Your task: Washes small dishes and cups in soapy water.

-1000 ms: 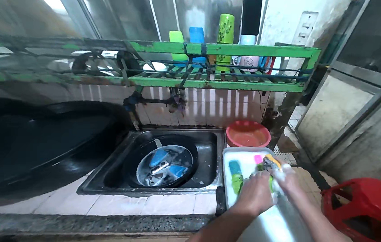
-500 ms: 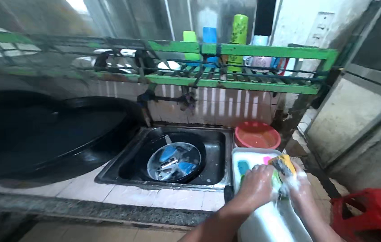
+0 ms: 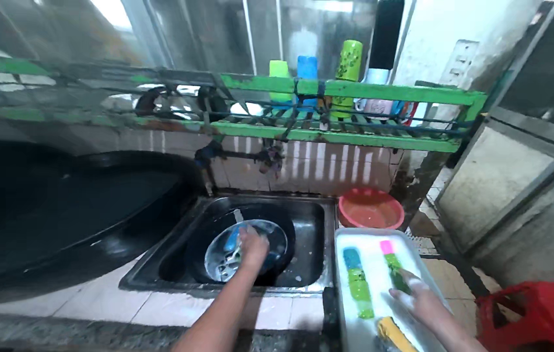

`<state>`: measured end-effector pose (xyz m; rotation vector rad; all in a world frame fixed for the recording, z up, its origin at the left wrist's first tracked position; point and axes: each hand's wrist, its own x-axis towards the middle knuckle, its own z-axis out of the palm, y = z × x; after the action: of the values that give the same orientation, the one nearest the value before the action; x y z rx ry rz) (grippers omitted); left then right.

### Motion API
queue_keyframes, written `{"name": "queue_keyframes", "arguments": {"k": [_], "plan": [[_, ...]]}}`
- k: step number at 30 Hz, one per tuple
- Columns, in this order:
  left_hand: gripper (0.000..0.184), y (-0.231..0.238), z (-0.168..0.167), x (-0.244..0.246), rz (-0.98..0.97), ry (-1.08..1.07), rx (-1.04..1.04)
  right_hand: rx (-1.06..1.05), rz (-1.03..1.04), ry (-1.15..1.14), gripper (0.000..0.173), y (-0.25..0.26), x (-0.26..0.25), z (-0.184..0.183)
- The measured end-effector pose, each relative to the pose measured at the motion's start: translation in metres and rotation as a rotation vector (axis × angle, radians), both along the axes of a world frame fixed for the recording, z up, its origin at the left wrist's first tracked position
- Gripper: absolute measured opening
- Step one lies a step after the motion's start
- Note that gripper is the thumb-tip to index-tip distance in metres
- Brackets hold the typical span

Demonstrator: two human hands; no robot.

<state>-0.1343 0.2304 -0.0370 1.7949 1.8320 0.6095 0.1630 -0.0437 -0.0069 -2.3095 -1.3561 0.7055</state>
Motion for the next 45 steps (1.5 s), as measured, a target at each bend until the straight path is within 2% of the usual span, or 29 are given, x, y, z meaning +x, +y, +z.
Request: {"name": "queue_keyframes", "arguments": {"k": [2,4,8,11,14,16,18,19,21,23,24,26,28,30,36,40,43,45], "plan": [[0.058,-0.011,0.005,0.01,-0.093,-0.077,0.029,-0.122,-0.068,-0.108,0.08,0.023,0.012,-0.014],[0.057,-0.03,0.016,0.025,-0.221,-0.176,-0.026,-0.222,-0.125,-0.146,0.088,0.04,0.017,-0.031],[0.052,-0.079,0.027,0.059,-0.471,-0.281,-0.029,-0.2,-0.222,-0.144,0.093,0.053,0.016,-0.055],[0.048,-0.114,0.039,0.085,-0.605,-0.383,-0.086,-0.176,-0.256,-0.08,0.096,0.055,0.018,-0.054],[0.046,-0.134,0.046,0.109,-0.666,-0.51,-0.28,-0.151,-0.302,0.2,0.093,0.049,0.031,-0.045],[0.049,-0.137,0.039,0.127,-0.713,-0.559,-0.42,-0.016,-0.357,0.461,0.082,0.038,0.043,-0.05],[0.056,-0.141,0.029,0.148,-0.719,-0.614,-0.549,0.088,-0.332,0.629,0.071,0.023,0.045,-0.051],[0.061,-0.145,0.024,0.159,-0.686,-0.657,-0.624,0.142,-0.3,0.706,0.071,0.015,0.044,-0.049],[0.072,-0.158,0.015,0.183,-0.57,-0.75,-0.769,0.28,-0.221,0.849,0.081,0.002,0.037,-0.044],[0.073,-0.174,0.011,0.202,-0.466,-0.909,-0.842,0.332,-0.156,0.866,0.1,-0.005,0.029,-0.035],[0.07,-0.182,0.01,0.21,-0.425,-0.995,-0.826,0.314,-0.137,0.78,0.108,-0.008,0.025,-0.028],[0.086,-0.188,0.006,0.222,-0.404,-1.11,-0.731,0.235,-0.085,0.493,0.117,-0.014,0.02,-0.012],[0.101,-0.189,0.009,0.231,-0.396,-1.152,-0.621,0.212,-0.021,0.211,0.116,-0.017,0.015,-0.006],[0.106,-0.189,0.015,0.234,-0.411,-1.148,-0.552,0.217,0.003,0.075,0.115,-0.021,0.014,-0.007],[0.102,-0.166,0.026,0.222,-0.388,-1.209,-0.3,0.21,0.074,-0.016,0.111,-0.03,0.013,-0.009],[0.108,-0.149,0.046,0.198,-0.402,-1.166,-0.273,0.295,0.037,0.153,0.118,-0.026,0.021,-0.014],[0.11,-0.163,0.054,0.188,-0.461,-1.096,-0.301,0.47,0.059,0.386,0.118,-0.006,0.006,0.009],[0.108,-0.172,0.054,0.186,-0.478,-1.127,-0.243,0.468,0.05,0.387,0.115,0.007,-0.01,0.026]]}}
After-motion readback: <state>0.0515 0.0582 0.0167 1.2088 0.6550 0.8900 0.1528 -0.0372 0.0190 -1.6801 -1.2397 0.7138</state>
